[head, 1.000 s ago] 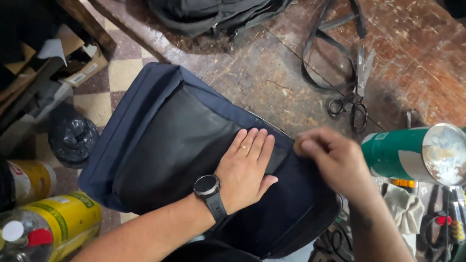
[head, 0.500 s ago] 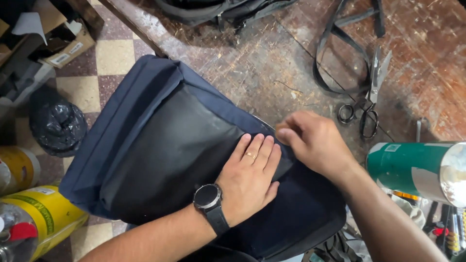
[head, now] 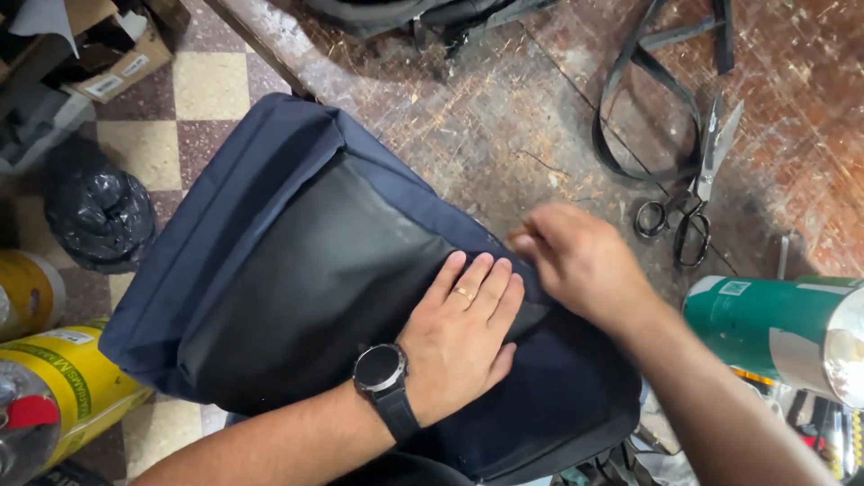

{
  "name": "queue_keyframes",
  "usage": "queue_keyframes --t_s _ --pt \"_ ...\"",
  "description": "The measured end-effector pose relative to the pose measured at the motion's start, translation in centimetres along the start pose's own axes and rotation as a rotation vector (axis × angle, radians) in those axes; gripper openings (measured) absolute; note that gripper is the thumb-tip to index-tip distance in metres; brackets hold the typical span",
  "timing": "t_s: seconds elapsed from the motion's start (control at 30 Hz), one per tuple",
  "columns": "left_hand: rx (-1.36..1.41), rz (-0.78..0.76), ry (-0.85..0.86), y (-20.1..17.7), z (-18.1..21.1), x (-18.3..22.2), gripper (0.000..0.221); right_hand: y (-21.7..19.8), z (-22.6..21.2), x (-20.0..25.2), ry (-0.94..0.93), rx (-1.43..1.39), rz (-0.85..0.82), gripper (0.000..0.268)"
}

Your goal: The person wipes a backpack with a cloth and trims frayed material along a seam with a pair of scissors.

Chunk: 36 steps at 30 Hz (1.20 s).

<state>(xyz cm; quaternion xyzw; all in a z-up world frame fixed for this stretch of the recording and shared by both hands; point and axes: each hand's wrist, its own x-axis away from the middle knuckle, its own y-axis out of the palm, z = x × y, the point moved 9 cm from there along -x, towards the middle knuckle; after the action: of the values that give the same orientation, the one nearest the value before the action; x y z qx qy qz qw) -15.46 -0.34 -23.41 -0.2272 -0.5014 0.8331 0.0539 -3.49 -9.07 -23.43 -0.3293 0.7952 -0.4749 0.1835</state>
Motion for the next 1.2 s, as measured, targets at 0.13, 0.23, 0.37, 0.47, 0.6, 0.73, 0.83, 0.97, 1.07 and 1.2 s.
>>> queue_keyframes --t_s 0.13,0.23,0.37,0.47,0.6,0.73,0.83,0.97,1.07,1.2 --pt "0.018 0.019 -0.006 0.2 0.3 0.1 0.078 0.3 1.6 2.4 0.042 0.069 -0.063 0.011" --pt "0.064 0.004 0.011 -0.2 0.1 0.3 0.075 -0.8 -1.8 -1.1 -0.016 -0.046 0.107 0.011" --pt "0.064 -0.015 0.004 0.2 0.0 0.2 0.076 -1.6 -1.2 -0.3 0.042 -0.093 -0.002 0.016" --pt "0.048 0.013 -0.003 0.0 0.0 0.1 0.075 -1.6 -0.7 0.7 0.109 -0.131 -0.113 0.018" --pt "0.041 0.0 -0.003 0.1 0.0 0.3 0.076 -0.6 -2.3 -1.8 -0.042 -0.162 -0.016 0.011" --pt "0.089 0.013 0.004 -0.3 -0.2 0.2 0.075 -0.8 -2.5 -1.3 -0.146 -0.122 -0.02 0.009" --pt "0.079 0.006 0.001 -0.2 -0.2 0.0 0.076 -0.8 -1.6 -0.7 -0.111 -0.098 -0.001 0.006" --pt "0.059 -0.012 -0.009 0.0 -0.3 -0.1 0.075 -0.5 -3.8 -3.5 -0.205 -0.099 0.134 0.006" --pt "0.089 -0.009 0.002 -0.1 -0.2 0.4 0.075 0.0 -2.5 -1.9 -0.183 -0.043 0.033 0.011" --pt "0.055 -0.011 0.004 -0.2 -0.1 0.1 0.075 0.1 -2.5 -2.7 -0.174 -0.076 0.064 0.007"
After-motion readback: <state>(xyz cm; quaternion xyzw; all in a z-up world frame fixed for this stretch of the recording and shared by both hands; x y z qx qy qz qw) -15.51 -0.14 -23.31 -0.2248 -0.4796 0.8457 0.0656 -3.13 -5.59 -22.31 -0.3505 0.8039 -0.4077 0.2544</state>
